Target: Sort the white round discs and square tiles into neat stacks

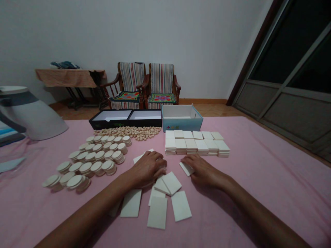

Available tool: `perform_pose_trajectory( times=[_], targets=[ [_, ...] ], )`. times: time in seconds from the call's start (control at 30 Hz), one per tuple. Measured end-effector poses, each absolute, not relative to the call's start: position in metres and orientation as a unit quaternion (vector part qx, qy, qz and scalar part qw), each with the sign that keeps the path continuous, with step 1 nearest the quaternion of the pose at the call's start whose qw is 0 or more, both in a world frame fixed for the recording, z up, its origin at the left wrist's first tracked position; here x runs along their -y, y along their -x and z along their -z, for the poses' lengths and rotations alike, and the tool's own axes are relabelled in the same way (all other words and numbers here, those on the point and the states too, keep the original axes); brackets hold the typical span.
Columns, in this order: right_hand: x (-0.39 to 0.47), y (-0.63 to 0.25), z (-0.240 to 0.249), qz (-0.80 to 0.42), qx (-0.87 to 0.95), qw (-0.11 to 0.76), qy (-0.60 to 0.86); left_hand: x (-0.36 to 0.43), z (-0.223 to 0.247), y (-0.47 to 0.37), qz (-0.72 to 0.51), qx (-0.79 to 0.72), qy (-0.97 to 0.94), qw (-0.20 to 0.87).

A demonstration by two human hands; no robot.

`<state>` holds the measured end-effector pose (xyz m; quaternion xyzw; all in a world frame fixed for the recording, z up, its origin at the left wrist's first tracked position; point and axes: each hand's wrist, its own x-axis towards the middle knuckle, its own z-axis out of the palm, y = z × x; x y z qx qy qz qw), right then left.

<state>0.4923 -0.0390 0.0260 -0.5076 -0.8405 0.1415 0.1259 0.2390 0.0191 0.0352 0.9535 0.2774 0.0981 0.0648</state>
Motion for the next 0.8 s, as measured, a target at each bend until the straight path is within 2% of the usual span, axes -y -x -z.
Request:
perform_pose_trajectory(
  times=[0.2,0.63,0.8],
  targets=[
    [0.042,-0.486,-0.035,-0.134,0.813,0.125,0.553,-0.024,-0.038,-0.219,-0.134,-0.342,-0.926,0.089],
    [0.027,-0.445,-0.034,-0.109,0.801,0.194,0.555,-0.028,-0.032,-0.210,-0.203,-0.447,-0.851,0.187],
    [0.025,-0.448,-0.022,-0.112,0.782,0.279,0.545,-0.033,-0.028,-0.207,-0.254,-0.456,-0.822,0.228]
  ],
)
